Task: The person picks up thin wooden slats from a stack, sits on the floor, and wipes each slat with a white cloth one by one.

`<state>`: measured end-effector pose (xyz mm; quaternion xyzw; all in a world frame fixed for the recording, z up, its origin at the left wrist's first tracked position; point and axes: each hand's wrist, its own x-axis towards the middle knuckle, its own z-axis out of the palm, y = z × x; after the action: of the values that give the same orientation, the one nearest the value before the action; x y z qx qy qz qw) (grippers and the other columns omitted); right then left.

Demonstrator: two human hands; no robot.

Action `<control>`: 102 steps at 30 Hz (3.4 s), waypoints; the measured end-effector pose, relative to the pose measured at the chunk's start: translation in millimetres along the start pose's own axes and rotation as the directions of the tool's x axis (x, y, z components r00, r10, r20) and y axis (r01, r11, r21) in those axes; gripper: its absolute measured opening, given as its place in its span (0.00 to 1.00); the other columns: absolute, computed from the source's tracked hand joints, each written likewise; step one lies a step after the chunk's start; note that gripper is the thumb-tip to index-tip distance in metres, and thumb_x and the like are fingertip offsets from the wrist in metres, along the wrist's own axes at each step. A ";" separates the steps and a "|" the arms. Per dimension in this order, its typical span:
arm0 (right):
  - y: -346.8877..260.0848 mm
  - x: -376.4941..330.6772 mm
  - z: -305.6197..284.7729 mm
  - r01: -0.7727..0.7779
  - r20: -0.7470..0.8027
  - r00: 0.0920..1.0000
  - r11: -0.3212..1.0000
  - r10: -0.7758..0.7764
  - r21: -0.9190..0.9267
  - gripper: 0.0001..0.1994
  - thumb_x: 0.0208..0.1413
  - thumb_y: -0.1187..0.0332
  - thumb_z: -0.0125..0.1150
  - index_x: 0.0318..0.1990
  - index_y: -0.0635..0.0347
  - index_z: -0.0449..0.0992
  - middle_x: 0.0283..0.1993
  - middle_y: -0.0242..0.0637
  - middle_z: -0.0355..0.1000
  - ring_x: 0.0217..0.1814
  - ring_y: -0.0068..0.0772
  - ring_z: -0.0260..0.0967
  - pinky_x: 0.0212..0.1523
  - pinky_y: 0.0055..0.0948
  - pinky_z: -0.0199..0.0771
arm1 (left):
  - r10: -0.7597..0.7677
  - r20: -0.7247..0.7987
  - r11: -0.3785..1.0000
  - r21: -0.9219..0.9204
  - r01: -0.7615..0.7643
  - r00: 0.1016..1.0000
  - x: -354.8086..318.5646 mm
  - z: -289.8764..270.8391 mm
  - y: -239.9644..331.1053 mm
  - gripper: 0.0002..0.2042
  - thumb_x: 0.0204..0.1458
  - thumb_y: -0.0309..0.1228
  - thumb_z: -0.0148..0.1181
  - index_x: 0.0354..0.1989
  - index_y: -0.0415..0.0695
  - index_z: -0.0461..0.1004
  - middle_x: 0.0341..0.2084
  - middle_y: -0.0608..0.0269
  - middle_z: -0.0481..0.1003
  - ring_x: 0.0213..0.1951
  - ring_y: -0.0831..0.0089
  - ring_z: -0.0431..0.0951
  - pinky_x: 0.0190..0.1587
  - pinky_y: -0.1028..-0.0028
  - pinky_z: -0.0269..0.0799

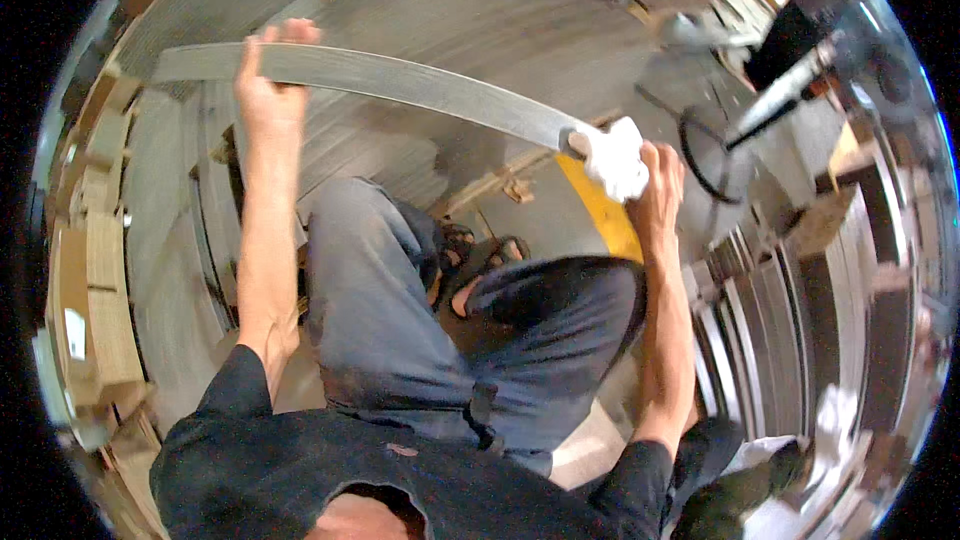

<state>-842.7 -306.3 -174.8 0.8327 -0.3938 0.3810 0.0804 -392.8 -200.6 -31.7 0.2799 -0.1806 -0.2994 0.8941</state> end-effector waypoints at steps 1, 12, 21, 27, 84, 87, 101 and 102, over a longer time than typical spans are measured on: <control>-20.5 8.1 1.1 0.019 -0.068 0.997 0.998 -0.023 -0.055 0.19 0.46 0.71 0.64 0.46 0.59 0.69 0.46 0.46 0.68 0.49 0.51 0.66 0.49 0.45 0.66 | -0.177 0.092 0.982 -0.054 0.182 0.980 -8.9 -7.3 -8.7 0.20 0.59 0.43 0.55 0.43 0.35 0.65 0.39 0.47 0.72 0.46 0.56 0.75 0.57 0.52 0.68; -91.9 14.3 -2.4 -0.034 0.330 0.944 0.982 -0.030 0.186 0.24 0.42 0.74 0.66 0.50 0.63 0.68 0.44 0.43 0.70 0.44 0.49 0.69 0.44 0.42 0.71 | -0.057 -0.174 0.998 -0.014 0.055 0.983 5.1 12.0 -28.5 0.17 0.39 0.22 0.58 0.40 0.43 0.66 0.29 0.62 0.65 0.32 0.69 0.68 0.36 0.61 0.67; -116.9 65.6 -28.2 -0.461 0.390 0.886 0.577 0.252 0.674 0.21 0.46 0.78 0.51 0.51 0.69 0.70 0.48 0.43 0.73 0.50 0.34 0.71 0.50 0.29 0.72 | -0.122 0.381 0.986 -0.057 0.155 0.916 -23.8 21.7 -30.2 0.32 0.31 0.22 0.49 0.54 0.37 0.62 0.33 0.56 0.68 0.30 0.68 0.67 0.35 0.64 0.69; -204.5 67.4 -9.7 -0.141 0.418 0.885 0.741 -0.203 0.657 0.32 0.52 0.69 0.57 0.66 0.60 0.56 0.65 0.53 0.56 0.64 0.57 0.58 0.63 0.43 0.62 | -0.044 0.347 0.977 -0.182 0.113 0.937 -17.7 37.8 -38.5 0.32 0.36 0.26 0.49 0.58 0.35 0.60 0.37 0.51 0.67 0.31 0.68 0.67 0.33 0.68 0.68; -33.9 -274.6 -4.2 -0.978 0.470 -0.200 -0.207 0.860 -0.038 0.38 0.40 0.40 0.66 0.46 0.70 0.77 0.42 0.54 0.77 0.48 0.46 0.74 0.48 0.38 0.71 | -0.564 0.452 0.419 0.878 -0.231 0.691 -50.6 30.8 -78.7 0.15 0.58 0.27 0.55 0.53 0.41 0.75 0.47 0.59 0.77 0.48 0.76 0.76 0.46 0.78 0.70; -35.0 -283.5 7.1 -0.972 0.371 -0.222 -0.175 0.902 -0.155 0.40 0.45 0.38 0.59 0.49 0.73 0.74 0.45 0.61 0.75 0.52 0.53 0.72 0.51 0.42 0.70 | -0.578 0.446 0.433 0.878 -0.206 0.683 -48.9 32.2 -82.0 0.15 0.58 0.26 0.55 0.53 0.40 0.75 0.47 0.58 0.77 0.48 0.76 0.76 0.45 0.78 0.71; -44.2 -292.1 12.0 -0.956 0.331 -0.231 -0.277 0.915 0.097 0.15 0.47 0.64 0.61 0.39 0.65 0.79 0.35 0.45 0.78 0.41 0.38 0.75 0.43 0.36 0.71 | -0.554 0.453 0.430 0.874 -0.225 0.699 -34.9 12.3 -73.5 0.15 0.58 0.28 0.56 0.53 0.41 0.74 0.47 0.57 0.77 0.48 0.75 0.76 0.45 0.78 0.71; -38.6 -302.1 15.2 -0.926 0.273 -0.290 -0.341 0.917 0.162 0.16 0.48 0.59 0.65 0.36 0.66 0.80 0.33 0.41 0.77 0.38 0.34 0.73 0.40 0.35 0.71 | -0.561 0.453 0.434 0.874 -0.220 0.693 -34.3 12.4 -75.3 0.15 0.58 0.28 0.56 0.54 0.41 0.74 0.47 0.57 0.77 0.48 0.75 0.76 0.45 0.78 0.71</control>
<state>-927.0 -107.1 -389.8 0.1795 -0.8347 0.3349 -0.3987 -457.5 -233.6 -73.1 0.5851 -0.5971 -0.3389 0.4316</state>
